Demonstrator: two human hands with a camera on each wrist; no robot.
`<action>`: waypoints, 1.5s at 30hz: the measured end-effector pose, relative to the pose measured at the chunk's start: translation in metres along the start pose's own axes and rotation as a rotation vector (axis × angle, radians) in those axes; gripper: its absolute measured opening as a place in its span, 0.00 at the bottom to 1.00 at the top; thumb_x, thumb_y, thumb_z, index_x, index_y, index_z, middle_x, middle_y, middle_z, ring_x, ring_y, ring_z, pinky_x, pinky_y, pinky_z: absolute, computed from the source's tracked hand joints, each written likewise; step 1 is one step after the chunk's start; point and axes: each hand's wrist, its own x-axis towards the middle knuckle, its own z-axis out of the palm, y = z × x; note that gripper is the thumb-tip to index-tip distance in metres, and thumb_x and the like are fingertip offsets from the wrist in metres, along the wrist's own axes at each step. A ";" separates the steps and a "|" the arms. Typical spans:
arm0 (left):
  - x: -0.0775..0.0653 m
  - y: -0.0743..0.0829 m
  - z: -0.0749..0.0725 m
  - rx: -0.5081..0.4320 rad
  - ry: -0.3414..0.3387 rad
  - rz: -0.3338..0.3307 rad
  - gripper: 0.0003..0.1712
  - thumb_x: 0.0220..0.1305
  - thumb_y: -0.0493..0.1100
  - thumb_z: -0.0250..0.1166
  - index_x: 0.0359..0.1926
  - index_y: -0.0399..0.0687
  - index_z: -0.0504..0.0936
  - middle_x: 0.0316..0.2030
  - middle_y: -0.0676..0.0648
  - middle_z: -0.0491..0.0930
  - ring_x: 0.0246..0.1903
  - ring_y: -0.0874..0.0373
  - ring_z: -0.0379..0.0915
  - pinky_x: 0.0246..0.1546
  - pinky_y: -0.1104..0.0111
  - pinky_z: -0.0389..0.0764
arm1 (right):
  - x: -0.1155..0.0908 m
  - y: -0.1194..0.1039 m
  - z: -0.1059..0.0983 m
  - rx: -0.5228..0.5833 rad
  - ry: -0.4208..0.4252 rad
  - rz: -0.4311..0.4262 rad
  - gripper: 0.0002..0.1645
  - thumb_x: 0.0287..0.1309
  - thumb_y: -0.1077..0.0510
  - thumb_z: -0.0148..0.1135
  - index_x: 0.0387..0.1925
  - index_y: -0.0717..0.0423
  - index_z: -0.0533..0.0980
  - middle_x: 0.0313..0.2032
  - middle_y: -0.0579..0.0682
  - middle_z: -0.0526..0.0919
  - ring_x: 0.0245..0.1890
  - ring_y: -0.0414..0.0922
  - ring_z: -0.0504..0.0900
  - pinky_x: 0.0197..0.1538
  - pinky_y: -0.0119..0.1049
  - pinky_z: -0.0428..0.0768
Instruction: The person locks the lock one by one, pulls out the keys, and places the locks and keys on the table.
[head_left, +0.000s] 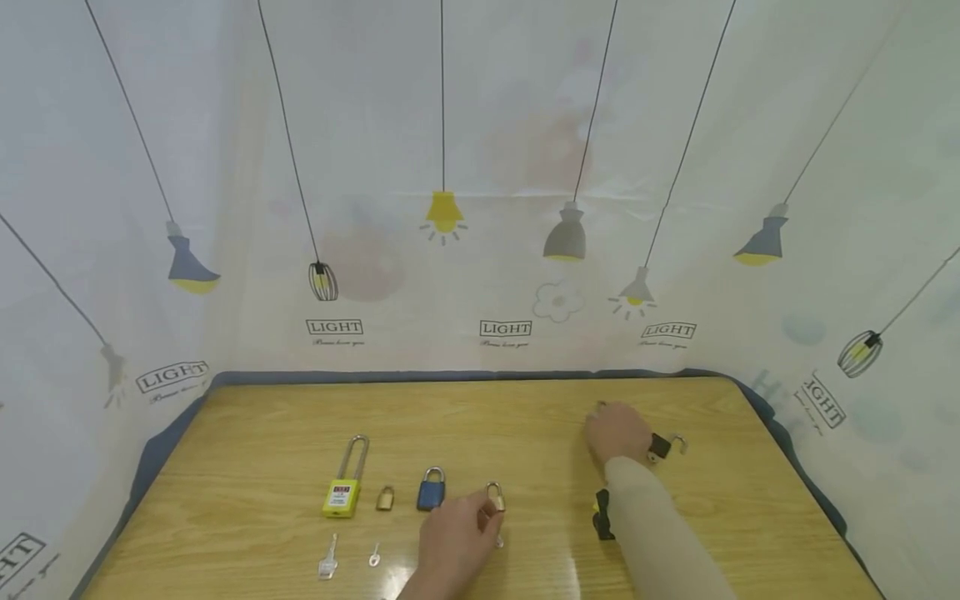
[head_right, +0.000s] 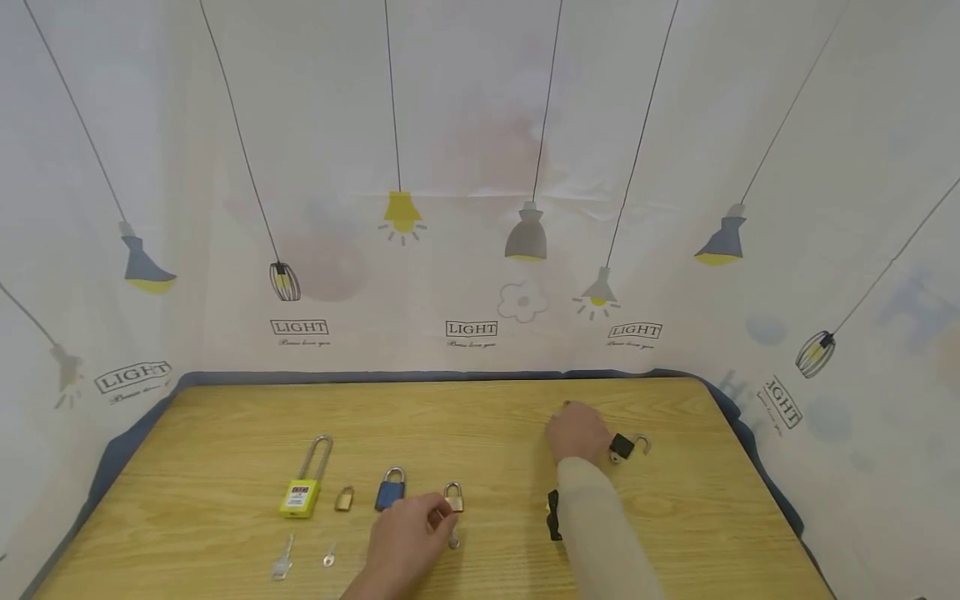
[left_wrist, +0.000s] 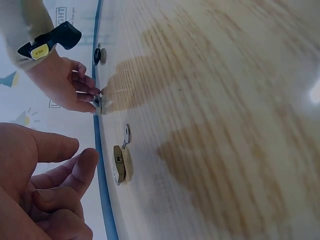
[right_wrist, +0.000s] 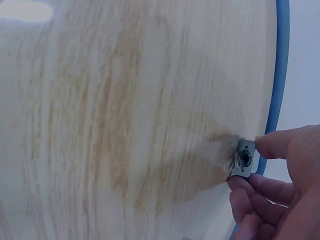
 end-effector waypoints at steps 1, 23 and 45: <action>0.000 0.000 0.000 0.001 0.000 0.001 0.04 0.58 0.48 0.66 0.29 0.55 0.82 0.23 0.59 0.81 0.18 0.71 0.66 0.19 0.73 0.68 | 0.001 0.000 0.001 -0.005 0.009 -0.011 0.25 0.64 0.47 0.50 0.18 0.59 0.73 0.19 0.54 0.76 0.16 0.45 0.70 0.15 0.35 0.67; 0.000 0.000 -0.005 -0.018 -0.026 -0.010 0.04 0.58 0.47 0.65 0.30 0.55 0.82 0.22 0.58 0.80 0.17 0.71 0.67 0.18 0.73 0.70 | -0.019 -0.008 0.001 0.211 0.039 -0.113 0.15 0.55 0.50 0.60 0.37 0.55 0.83 0.36 0.52 0.85 0.35 0.50 0.80 0.40 0.51 0.76; 0.055 0.037 -0.034 -0.132 0.140 0.119 0.13 0.66 0.52 0.61 0.49 0.58 0.81 0.42 0.58 0.83 0.22 0.63 0.72 0.20 0.70 0.73 | -0.111 -0.029 -0.017 0.788 -0.152 -0.386 0.08 0.50 0.56 0.72 0.31 0.50 0.79 0.31 0.46 0.84 0.31 0.45 0.76 0.36 0.36 0.73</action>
